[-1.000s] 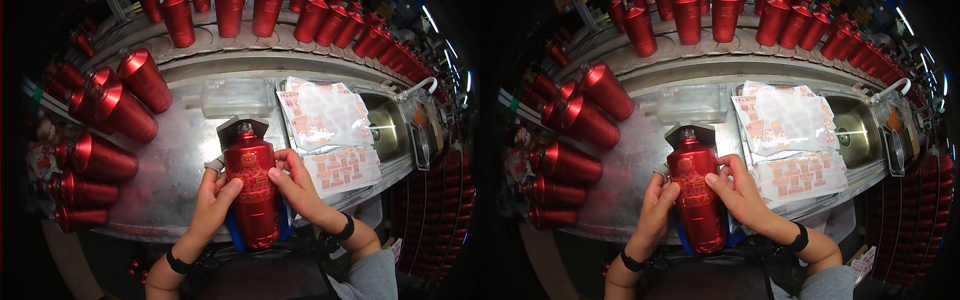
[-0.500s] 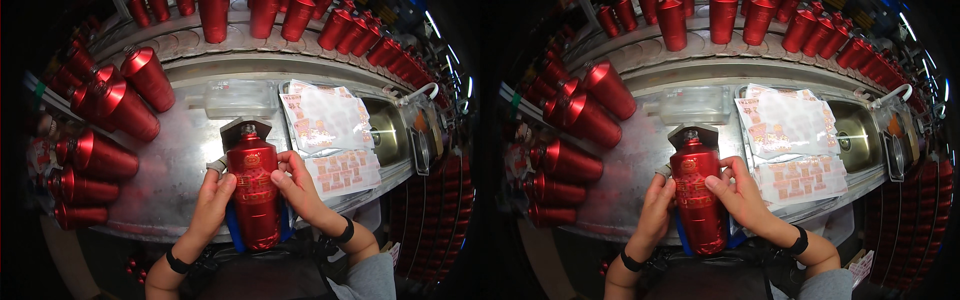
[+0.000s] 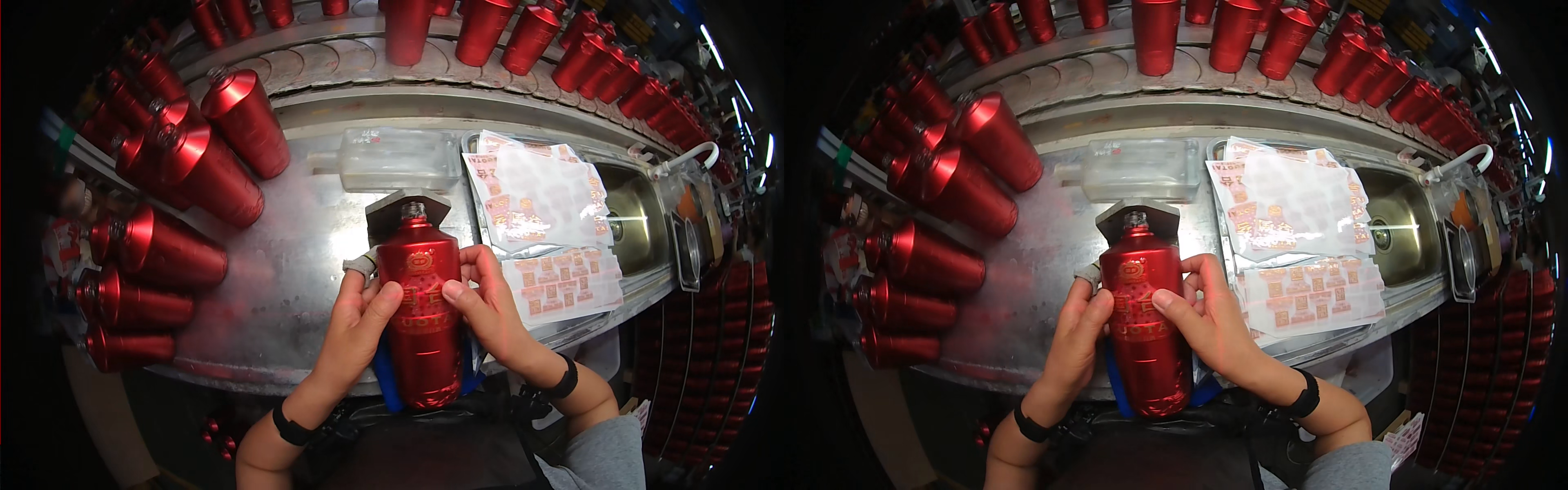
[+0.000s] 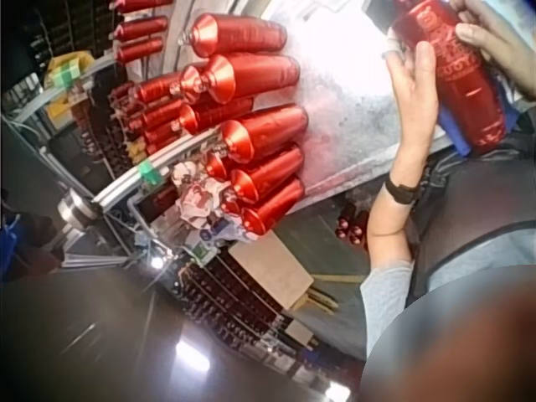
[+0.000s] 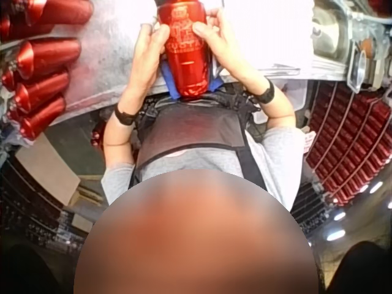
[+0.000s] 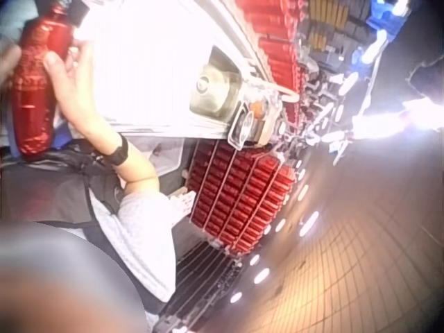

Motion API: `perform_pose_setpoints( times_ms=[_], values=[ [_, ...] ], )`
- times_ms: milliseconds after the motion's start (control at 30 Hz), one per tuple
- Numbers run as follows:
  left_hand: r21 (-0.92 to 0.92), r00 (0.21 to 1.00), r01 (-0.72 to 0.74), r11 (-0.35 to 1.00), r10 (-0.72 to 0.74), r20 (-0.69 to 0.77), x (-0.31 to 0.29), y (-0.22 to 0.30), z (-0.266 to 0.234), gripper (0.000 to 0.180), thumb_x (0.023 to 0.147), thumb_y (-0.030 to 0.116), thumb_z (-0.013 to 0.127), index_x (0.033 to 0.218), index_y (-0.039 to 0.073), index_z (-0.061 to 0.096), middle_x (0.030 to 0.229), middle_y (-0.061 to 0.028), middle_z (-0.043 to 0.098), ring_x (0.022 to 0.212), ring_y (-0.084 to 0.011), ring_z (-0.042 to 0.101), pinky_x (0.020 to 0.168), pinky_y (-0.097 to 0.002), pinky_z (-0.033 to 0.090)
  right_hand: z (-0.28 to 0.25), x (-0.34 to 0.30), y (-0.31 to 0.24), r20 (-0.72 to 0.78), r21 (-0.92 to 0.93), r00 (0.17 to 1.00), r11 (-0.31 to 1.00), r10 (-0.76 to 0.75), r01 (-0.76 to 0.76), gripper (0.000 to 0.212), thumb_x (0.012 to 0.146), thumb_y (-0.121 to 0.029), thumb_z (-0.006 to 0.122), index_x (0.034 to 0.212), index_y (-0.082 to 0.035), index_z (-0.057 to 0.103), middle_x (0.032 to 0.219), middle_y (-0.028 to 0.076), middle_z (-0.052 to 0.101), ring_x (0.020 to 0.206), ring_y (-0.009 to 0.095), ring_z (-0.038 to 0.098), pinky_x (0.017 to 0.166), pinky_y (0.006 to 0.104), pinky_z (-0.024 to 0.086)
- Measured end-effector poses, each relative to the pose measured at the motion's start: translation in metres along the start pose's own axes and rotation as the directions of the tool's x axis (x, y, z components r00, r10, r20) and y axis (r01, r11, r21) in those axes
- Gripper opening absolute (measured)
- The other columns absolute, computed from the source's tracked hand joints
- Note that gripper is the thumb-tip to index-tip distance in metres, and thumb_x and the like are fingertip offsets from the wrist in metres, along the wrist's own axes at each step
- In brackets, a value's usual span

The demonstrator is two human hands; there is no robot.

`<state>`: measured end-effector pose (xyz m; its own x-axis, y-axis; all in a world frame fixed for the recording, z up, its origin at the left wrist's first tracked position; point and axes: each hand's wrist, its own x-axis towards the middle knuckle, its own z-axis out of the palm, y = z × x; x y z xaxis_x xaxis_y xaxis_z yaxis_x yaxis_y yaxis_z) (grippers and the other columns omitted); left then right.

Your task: Applying and smoothing gold product labels onto red metallic liquor bottles on a production line.

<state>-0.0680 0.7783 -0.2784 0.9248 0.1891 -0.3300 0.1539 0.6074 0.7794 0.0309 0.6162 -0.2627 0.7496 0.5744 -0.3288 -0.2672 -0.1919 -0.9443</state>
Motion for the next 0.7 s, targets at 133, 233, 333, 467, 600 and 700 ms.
perform_pose_setpoints(
  times_ms=[133, 233, 333, 467, 600, 700],
  values=[
    [0.02, 1.0, -0.003, 1.0, 0.003, 0.007, 0.004, 0.001, 0.003, 0.06, 0.098, 0.02, 0.063, 0.145, 0.002, 0.03, 0.137, -0.0176, 0.052, 0.122, -0.0192, 0.055, 0.103, -0.0337, 0.045, 0.004, 0.004, 0.002, -0.001, 0.019, 0.999, 0.999, -0.044, 0.044, 0.045, 0.092, -0.024, 0.07, 0.118, 0.0, 0.043, 0.085, -0.002, 0.045, 0.072, 0.002, 0.045, 0.062, 0.0183, 0.041],
    [0.0, 1.0, -0.005, 1.0, 0.005, -0.013, 0.005, 0.0, 0.001, 0.061, 0.097, 0.019, 0.064, 0.144, 0.002, 0.03, 0.135, -0.0169, 0.053, 0.12, -0.0186, 0.056, 0.102, -0.0337, 0.047, 0.008, 0.005, 0.002, -0.003, 0.026, 0.999, 0.999, -0.047, 0.047, 0.046, 0.091, -0.023, 0.071, 0.118, 0.001, 0.042, 0.085, -0.001, 0.045, 0.074, 0.002, 0.046, 0.063, 0.0183, 0.042],
    [0.003, 1.0, 0.0, 1.0, 0.0, -0.011, 0.005, 0.003, 0.003, 0.059, 0.097, 0.019, 0.063, 0.143, 0.001, 0.031, 0.135, -0.0172, 0.053, 0.12, -0.0186, 0.056, 0.102, -0.0336, 0.047, 0.009, 0.005, -0.001, -0.007, 0.043, 0.999, 0.998, -0.04, 0.04, 0.047, 0.091, -0.023, 0.071, 0.119, 0.001, 0.041, 0.085, -0.001, 0.046, 0.075, 0.003, 0.046, 0.064, 0.0183, 0.042],
    [-0.008, 1.0, 0.001, 1.0, -0.001, -0.015, 0.005, 0.002, 0.002, 0.059, 0.097, 0.019, 0.063, 0.143, 0.001, 0.031, 0.135, -0.0173, 0.053, 0.12, -0.0187, 0.056, 0.101, -0.0335, 0.047, 0.008, 0.006, -0.002, 0.011, 0.02, 0.999, 0.999, -0.039, 0.039, 0.046, 0.092, -0.022, 0.07, 0.119, 0.001, 0.041, 0.086, 0.0, 0.046, 0.075, 0.002, 0.047, 0.064, 0.0183, 0.043],
    [0.01, 1.0, 0.028, 1.0, -0.028, -0.005, 0.006, 0.004, -0.001, 0.059, 0.098, 0.02, 0.062, 0.144, 0.001, 0.03, 0.136, -0.018, 0.052, 0.121, -0.0188, 0.056, 0.102, -0.0335, 0.047, 0.008, 0.005, -0.002, 0.015, -0.01, 0.999, 0.999, -0.051, 0.051, 0.044, 0.093, -0.022, 0.069, 0.119, 0.0, 0.041, 0.087, 0.0, 0.046, 0.074, 0.002, 0.047, 0.064, 0.018, 0.042],
    [0.04, 1.0, 0.012, 0.999, -0.013, 0.011, 0.003, 0.002, -0.007, 0.061, 0.099, 0.02, 0.062, 0.147, 0.001, 0.028, 0.14, -0.0195, 0.049, 0.125, -0.0195, 0.052, 0.105, -0.0342, 0.043, 0.006, 0.002, -0.004, 0.022, 0.006, 1.0, 1.0, -0.015, 0.015, 0.045, 0.093, -0.022, 0.068, 0.123, -0.001, 0.042, 0.088, 0.0, 0.046, 0.072, 0.002, 0.047, 0.063, 0.0177, 0.042]
  ],
)
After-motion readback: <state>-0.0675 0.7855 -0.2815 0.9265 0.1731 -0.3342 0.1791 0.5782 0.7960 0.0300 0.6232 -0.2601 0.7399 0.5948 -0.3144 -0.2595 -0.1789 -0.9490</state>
